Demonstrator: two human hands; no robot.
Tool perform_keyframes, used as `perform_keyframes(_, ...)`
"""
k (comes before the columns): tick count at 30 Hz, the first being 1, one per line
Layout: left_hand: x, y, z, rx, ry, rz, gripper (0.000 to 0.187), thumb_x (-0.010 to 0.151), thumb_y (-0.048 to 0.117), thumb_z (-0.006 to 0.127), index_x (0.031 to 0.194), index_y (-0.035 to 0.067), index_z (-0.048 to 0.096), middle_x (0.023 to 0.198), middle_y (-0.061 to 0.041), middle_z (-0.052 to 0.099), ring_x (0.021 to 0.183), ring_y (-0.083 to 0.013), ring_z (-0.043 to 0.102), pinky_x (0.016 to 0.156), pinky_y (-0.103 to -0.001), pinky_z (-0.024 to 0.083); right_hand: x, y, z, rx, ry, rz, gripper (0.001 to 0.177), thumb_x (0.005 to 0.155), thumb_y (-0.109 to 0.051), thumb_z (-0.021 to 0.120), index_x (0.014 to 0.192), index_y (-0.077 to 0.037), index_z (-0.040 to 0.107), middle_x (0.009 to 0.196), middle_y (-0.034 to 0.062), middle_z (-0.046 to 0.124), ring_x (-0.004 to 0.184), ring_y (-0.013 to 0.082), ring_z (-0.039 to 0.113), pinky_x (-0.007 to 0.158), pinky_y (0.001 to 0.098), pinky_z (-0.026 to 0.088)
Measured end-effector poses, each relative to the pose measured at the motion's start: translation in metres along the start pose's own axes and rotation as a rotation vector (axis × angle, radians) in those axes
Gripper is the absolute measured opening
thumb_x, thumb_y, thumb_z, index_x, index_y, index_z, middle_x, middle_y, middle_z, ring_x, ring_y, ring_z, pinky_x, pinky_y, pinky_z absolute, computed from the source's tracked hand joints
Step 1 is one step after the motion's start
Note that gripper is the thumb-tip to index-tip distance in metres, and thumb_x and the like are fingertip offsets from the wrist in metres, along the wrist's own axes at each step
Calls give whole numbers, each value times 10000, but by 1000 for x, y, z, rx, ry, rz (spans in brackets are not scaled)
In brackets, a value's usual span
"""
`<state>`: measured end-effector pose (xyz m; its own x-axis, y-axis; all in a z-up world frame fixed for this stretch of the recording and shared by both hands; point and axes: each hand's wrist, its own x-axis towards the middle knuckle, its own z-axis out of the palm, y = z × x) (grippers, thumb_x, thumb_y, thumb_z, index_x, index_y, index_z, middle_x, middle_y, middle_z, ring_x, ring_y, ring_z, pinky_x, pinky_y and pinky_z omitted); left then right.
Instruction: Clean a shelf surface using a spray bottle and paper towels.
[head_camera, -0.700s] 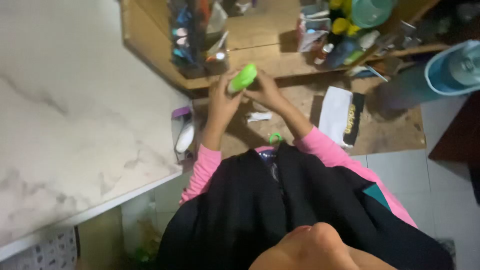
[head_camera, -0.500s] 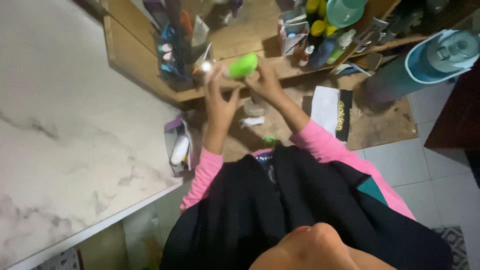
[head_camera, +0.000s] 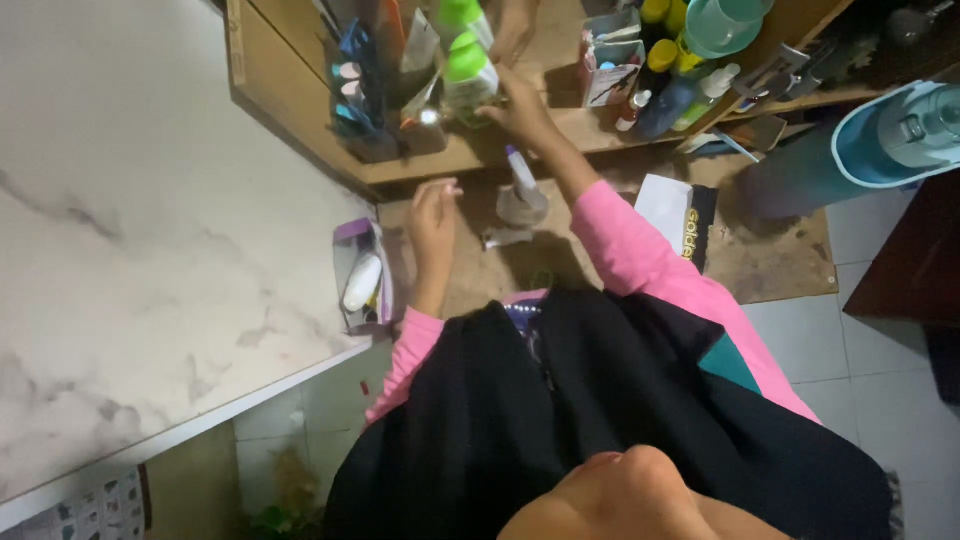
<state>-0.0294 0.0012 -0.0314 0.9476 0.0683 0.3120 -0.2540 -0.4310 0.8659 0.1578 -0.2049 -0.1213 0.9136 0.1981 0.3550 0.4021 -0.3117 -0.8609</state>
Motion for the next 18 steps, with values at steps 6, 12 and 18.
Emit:
perform_keyframes(6,3,-29,14,5,-37,126,121,1026,87,606,1083,19,688,1113,-139,727,1072,-305,691,974,-381,524,0,7,12,12,-58,69,590,873,-68,876,1379,-47,571,1260,149,695,1157,258,690,956,372,600)
perform_keyframes(12,9,-12,24,-39,-85,93,172,1003,65,594,1143,11,678,1139,-168,698,1087,-331,676,981,-395,519,-5,0,3,112,-32,212,489,813,-65,897,1250,-34,680,1230,115,723,1117,228,735,975,350,607)
perform_keyframes(18,11,-20,34,-6,-129,130,174,983,52,621,1137,8,692,1135,-177,706,1078,-348,674,976,-408,519,-32,-17,-33,-99,261,122,358,873,-14,761,1226,-70,738,1245,138,747,1106,230,739,868,314,622)
